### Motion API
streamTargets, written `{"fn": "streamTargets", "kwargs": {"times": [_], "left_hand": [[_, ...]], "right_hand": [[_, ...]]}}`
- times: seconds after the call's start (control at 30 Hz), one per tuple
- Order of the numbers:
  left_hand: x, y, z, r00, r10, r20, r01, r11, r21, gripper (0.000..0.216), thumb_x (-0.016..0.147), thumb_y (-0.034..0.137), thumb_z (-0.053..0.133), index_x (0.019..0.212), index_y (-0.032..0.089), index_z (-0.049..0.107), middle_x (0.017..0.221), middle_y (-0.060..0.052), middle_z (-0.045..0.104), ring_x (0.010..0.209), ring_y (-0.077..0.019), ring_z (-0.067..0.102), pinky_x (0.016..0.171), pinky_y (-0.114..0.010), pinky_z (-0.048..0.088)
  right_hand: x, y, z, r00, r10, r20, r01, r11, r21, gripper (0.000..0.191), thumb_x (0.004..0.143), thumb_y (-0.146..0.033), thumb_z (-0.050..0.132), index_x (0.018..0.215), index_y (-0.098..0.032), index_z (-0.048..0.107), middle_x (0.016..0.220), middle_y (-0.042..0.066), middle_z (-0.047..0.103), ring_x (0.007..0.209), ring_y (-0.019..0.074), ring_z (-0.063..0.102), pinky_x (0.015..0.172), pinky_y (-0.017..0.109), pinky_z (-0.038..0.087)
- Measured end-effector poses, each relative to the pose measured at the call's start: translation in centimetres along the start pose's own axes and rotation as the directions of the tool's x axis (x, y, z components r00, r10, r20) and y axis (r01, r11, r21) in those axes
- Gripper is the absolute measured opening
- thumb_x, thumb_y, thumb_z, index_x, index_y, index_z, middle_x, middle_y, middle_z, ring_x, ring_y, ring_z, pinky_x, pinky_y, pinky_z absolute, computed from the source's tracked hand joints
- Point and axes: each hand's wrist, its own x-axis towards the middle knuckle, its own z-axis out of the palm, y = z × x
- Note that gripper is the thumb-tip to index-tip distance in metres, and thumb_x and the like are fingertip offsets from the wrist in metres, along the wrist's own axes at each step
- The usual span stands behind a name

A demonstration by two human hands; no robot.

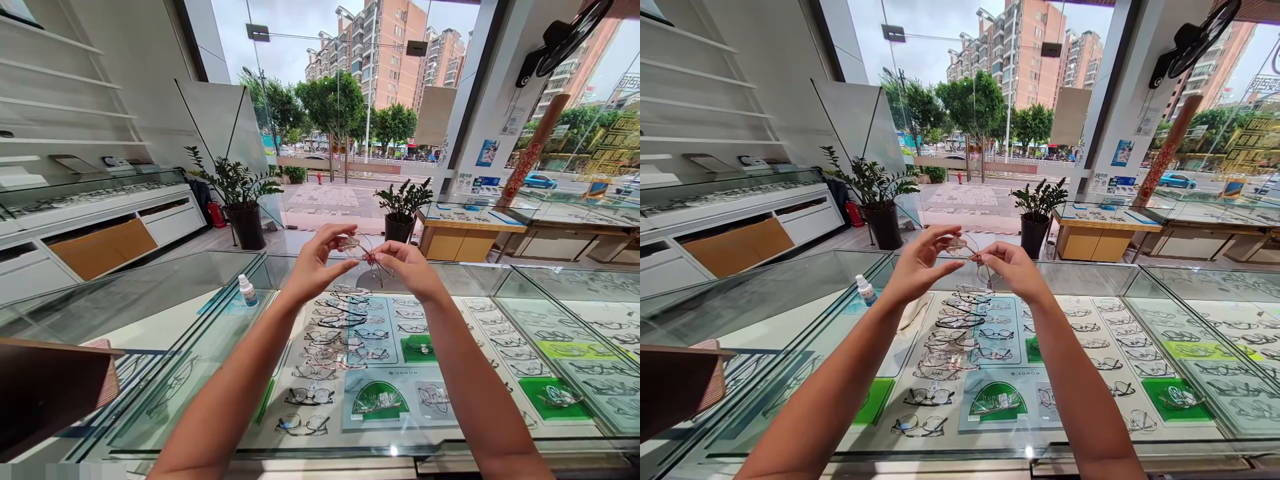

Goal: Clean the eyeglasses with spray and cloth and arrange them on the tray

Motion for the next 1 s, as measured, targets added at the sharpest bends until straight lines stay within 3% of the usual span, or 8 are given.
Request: {"fn": "streamTargets", "kwargs": {"times": [0.17, 0.27, 0.37, 0.5, 0.57, 0.77, 0.9, 1.0], "left_hand": [[-0.2, 0.8, 0.3, 1.000, 0.010, -0.022, -0.006, 0.984, 0.176, 0.069, 0.089, 0.040, 0.085, 0.153, 0.035, 0.059, 0.145, -0.013, 0.066, 0.123, -0.0263, 0.069, 0.101, -0.043, 0.059], [-0.9, 2.7, 0.9, 0.970, 0.113, -0.213, -0.022, 0.921, 0.388, 0.074, 0.082, 0.042, 0.091, 0.149, 0.033, 0.062, 0.147, -0.013, 0.060, 0.123, -0.0276, 0.064, 0.097, -0.042, 0.058], [-2.8, 4.6, 1.9, 0.873, 0.196, -0.447, 0.073, 0.853, 0.516, 0.026, 0.092, 0.039, 0.081, 0.114, 0.026, 0.077, 0.103, -0.006, 0.065, 0.090, -0.0196, 0.061, 0.081, -0.036, 0.052], [-5.9, 5.8, 3.2, 0.881, -0.187, -0.435, 0.312, 0.921, 0.235, 0.027, 0.098, 0.049, 0.074, 0.094, 0.024, 0.082, 0.065, 0.003, 0.048, 0.062, -0.0136, 0.041, 0.060, -0.031, 0.035], [-7.1, 5.9, 3.5, 0.823, -0.374, -0.427, 0.425, 0.905, 0.026, 0.033, 0.092, 0.055, 0.078, 0.097, 0.023, 0.084, 0.064, 0.003, 0.047, 0.061, -0.0126, 0.038, 0.058, -0.029, 0.030], [-9.5, 6.4, 2.8, 0.689, -0.501, -0.524, 0.483, 0.856, -0.184, 0.042, 0.080, 0.062, 0.086, 0.087, 0.020, 0.081, 0.063, 0.003, 0.047, 0.059, -0.0104, 0.031, 0.056, -0.027, 0.024], [-10.4, 7.5, 0.9, 0.705, -0.452, -0.547, 0.485, 0.870, -0.093, 0.036, 0.084, 0.056, 0.083, 0.087, 0.020, 0.078, 0.061, 0.006, 0.035, 0.058, -0.0104, 0.027, 0.055, -0.027, 0.022], [-10.7, 8.9, -1.3, 0.792, -0.370, -0.486, 0.473, 0.875, 0.106, 0.032, 0.090, 0.052, 0.078, 0.089, 0.020, 0.075, 0.061, 0.006, 0.031, 0.057, -0.0110, 0.028, 0.056, -0.028, 0.023]], "right_hand": [[0.1, 0.2, 0.5, 0.995, -0.031, -0.090, 0.031, 1.000, 0.003, 0.036, 0.086, -0.057, 0.083, 0.092, -0.022, 0.079, 0.100, 0.008, 0.086, 0.097, 0.0241, 0.078, 0.098, 0.045, 0.061], [0.0, 0.2, 0.9, 0.985, -0.068, -0.159, 0.065, 0.998, -0.028, 0.032, 0.090, -0.054, 0.079, 0.095, -0.022, 0.079, 0.103, 0.008, 0.085, 0.100, 0.0241, 0.078, 0.099, 0.044, 0.061], [-0.6, -0.2, 2.4, 0.955, -0.166, -0.244, 0.129, 0.978, -0.162, 0.026, 0.095, -0.048, 0.073, 0.096, -0.023, 0.077, 0.106, 0.008, 0.084, 0.101, 0.0246, 0.077, 0.099, 0.044, 0.060], [-2.0, -0.6, 5.9, 0.907, -0.383, -0.174, 0.302, 0.881, -0.364, 0.016, 0.101, -0.037, 0.064, 0.095, -0.025, 0.073, 0.110, 0.008, 0.082, 0.105, 0.0255, 0.076, 0.099, 0.043, 0.059], [-2.8, -0.5, 7.7, 0.866, -0.488, -0.108, 0.387, 0.792, -0.473, 0.014, 0.104, -0.031, 0.059, 0.097, -0.025, 0.071, 0.108, 0.009, 0.081, 0.106, 0.0266, 0.074, 0.097, 0.044, 0.058], [-4.8, 0.4, 11.3, 0.860, -0.505, 0.067, 0.419, 0.627, -0.657, 0.020, 0.108, -0.026, 0.053, 0.111, -0.025, 0.072, 0.123, 0.013, 0.079, 0.115, 0.0315, 0.072, 0.101, 0.051, 0.054], [-5.8, -0.3, 12.1, 0.859, -0.490, 0.147, 0.469, 0.642, -0.606, 0.023, 0.107, -0.027, 0.056, 0.122, -0.023, 0.072, 0.134, 0.014, 0.077, 0.122, 0.0320, 0.070, 0.105, 0.051, 0.052], [-6.0, -0.2, 10.7, 0.830, -0.531, 0.168, 0.521, 0.631, -0.575, 0.020, 0.107, -0.031, 0.057, 0.119, -0.022, 0.071, 0.126, 0.012, 0.078, 0.119, 0.0297, 0.070, 0.104, 0.047, 0.051]]}}
